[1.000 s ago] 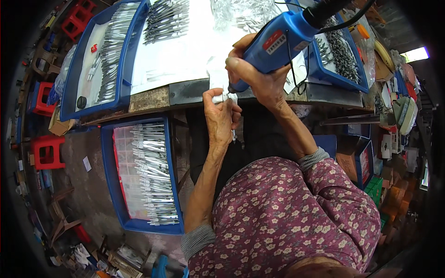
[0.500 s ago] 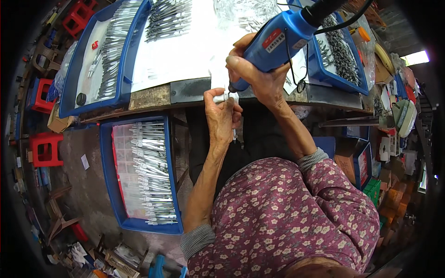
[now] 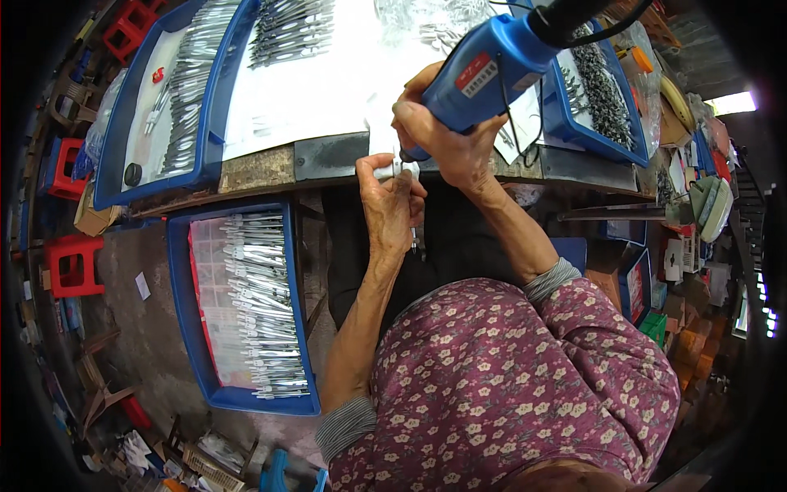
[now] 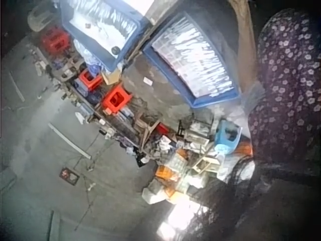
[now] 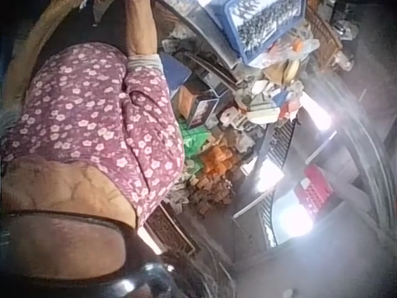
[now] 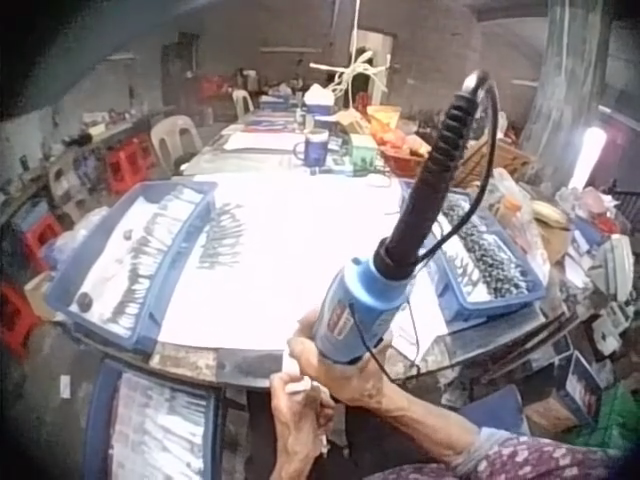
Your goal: Using an electric screwdriver to tighten screws on small metal frame components.
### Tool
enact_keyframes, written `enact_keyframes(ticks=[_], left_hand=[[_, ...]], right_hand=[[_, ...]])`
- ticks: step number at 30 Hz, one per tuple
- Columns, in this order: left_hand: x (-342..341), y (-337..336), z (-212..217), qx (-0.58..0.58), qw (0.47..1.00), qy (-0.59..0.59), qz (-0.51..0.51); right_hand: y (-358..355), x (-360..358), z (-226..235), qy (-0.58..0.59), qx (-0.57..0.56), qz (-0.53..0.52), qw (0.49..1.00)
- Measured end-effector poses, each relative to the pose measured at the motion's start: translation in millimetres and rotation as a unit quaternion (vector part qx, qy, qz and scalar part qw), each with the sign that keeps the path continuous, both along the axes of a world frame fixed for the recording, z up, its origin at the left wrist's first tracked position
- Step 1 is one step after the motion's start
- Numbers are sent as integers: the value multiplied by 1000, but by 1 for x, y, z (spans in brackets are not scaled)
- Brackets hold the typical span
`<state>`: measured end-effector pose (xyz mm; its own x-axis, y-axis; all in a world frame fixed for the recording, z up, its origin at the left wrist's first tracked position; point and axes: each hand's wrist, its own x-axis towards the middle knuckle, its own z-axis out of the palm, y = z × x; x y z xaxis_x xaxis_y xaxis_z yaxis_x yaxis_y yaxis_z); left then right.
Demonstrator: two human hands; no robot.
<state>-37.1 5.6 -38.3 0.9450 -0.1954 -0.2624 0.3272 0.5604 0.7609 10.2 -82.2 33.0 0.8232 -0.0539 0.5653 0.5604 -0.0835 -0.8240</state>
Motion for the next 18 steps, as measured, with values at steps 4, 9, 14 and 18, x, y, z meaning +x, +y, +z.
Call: enact_keyframes(ticks=[4,9,14,18], left_hand=[[2,3,-2,5,1000,-4,-15],[3,0,1,17,1000,13,-7],[0,0,0,11,1000,-15,2],[2,-1,-3,8,1000,-1,4]], right_hand=[[4,1,4,-20,-7,-24,999],[7,3,18,111,33,10,993],[6,-1,5,-21,-27,-18,999],[4,3,11,14,-11,-21,1000]])
